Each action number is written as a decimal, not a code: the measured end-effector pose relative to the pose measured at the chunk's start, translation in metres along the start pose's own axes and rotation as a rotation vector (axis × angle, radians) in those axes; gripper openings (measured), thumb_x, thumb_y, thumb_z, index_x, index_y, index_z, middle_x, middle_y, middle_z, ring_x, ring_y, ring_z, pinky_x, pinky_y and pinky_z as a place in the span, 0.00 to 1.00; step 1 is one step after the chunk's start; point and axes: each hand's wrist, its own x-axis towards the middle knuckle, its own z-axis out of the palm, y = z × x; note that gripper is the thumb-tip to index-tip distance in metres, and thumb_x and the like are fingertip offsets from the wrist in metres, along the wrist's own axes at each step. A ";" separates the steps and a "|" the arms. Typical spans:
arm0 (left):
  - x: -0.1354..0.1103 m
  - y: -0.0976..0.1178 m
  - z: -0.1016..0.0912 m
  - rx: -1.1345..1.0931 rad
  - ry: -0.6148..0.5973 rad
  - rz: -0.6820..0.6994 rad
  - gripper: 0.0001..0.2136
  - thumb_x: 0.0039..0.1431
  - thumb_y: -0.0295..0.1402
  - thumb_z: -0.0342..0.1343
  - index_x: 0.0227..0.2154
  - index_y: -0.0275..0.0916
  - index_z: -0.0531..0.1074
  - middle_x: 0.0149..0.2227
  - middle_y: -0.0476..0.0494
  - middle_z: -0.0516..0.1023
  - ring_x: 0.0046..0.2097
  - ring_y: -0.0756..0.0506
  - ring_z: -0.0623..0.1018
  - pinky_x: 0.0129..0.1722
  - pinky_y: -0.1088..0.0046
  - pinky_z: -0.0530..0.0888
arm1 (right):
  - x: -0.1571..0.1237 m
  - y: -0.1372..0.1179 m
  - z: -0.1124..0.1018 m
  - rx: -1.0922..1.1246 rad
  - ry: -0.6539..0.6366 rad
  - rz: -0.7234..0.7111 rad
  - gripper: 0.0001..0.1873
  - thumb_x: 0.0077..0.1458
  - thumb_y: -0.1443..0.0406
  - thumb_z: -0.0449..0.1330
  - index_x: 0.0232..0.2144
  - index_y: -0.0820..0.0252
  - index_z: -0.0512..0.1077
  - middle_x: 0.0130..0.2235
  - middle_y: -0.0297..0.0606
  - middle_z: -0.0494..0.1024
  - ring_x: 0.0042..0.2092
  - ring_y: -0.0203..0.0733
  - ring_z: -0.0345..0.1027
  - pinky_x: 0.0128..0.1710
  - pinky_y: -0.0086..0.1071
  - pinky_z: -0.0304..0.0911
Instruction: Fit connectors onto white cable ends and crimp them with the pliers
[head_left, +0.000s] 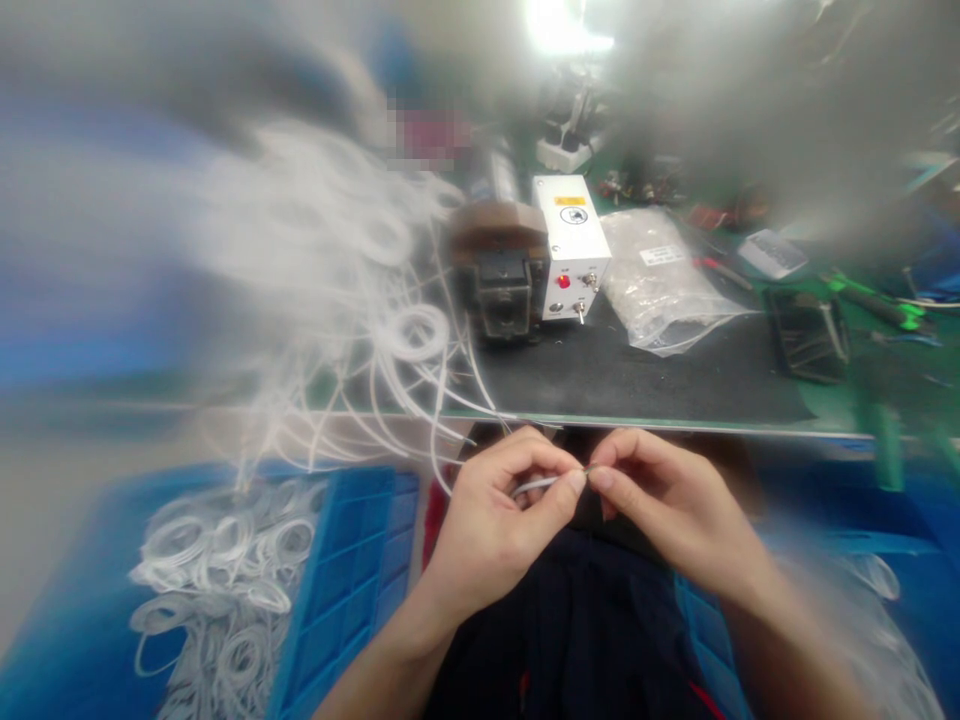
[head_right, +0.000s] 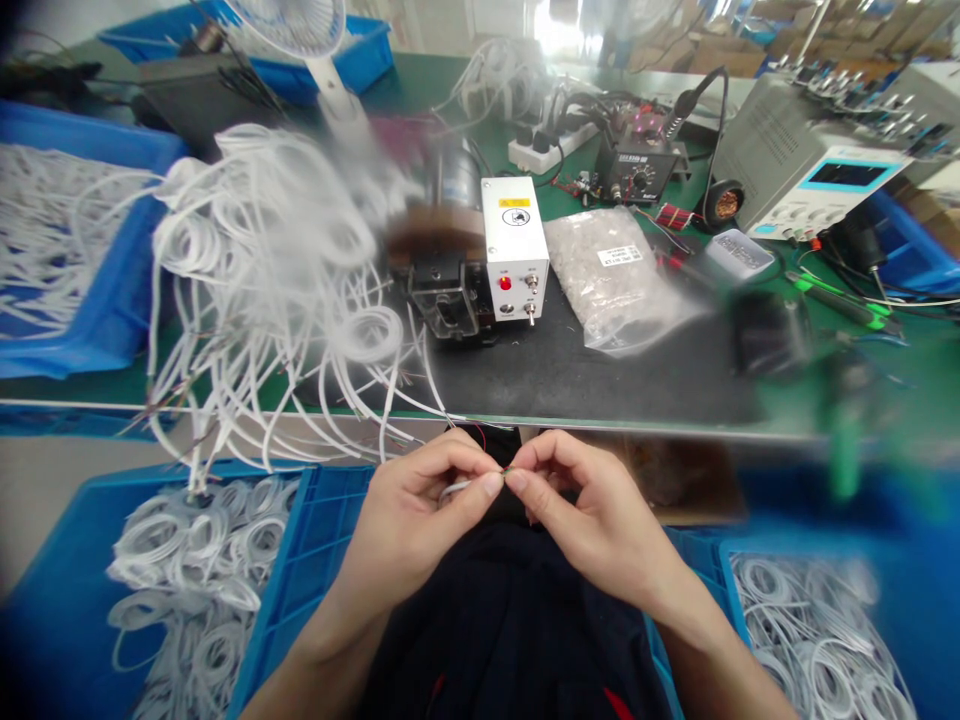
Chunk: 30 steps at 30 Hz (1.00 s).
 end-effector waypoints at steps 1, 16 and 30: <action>0.000 0.000 0.001 0.013 0.002 0.001 0.05 0.69 0.30 0.64 0.35 0.39 0.81 0.35 0.47 0.79 0.36 0.47 0.78 0.35 0.71 0.71 | 0.000 -0.001 -0.001 0.003 0.004 -0.010 0.06 0.68 0.60 0.68 0.40 0.56 0.78 0.34 0.31 0.80 0.34 0.36 0.73 0.35 0.27 0.69; 0.003 0.003 0.001 0.170 -0.021 0.063 0.05 0.69 0.27 0.62 0.35 0.39 0.80 0.33 0.48 0.76 0.33 0.50 0.74 0.32 0.73 0.68 | -0.002 0.000 0.001 -0.296 0.075 -0.110 0.08 0.72 0.64 0.62 0.36 0.55 0.75 0.31 0.31 0.77 0.32 0.37 0.68 0.32 0.29 0.63; 0.005 -0.004 -0.006 -0.021 -0.085 -0.035 0.05 0.70 0.32 0.64 0.38 0.38 0.83 0.36 0.44 0.81 0.37 0.47 0.79 0.36 0.73 0.73 | 0.003 -0.005 0.004 0.073 -0.044 0.092 0.13 0.72 0.57 0.63 0.36 0.58 0.74 0.27 0.29 0.74 0.28 0.35 0.73 0.29 0.26 0.70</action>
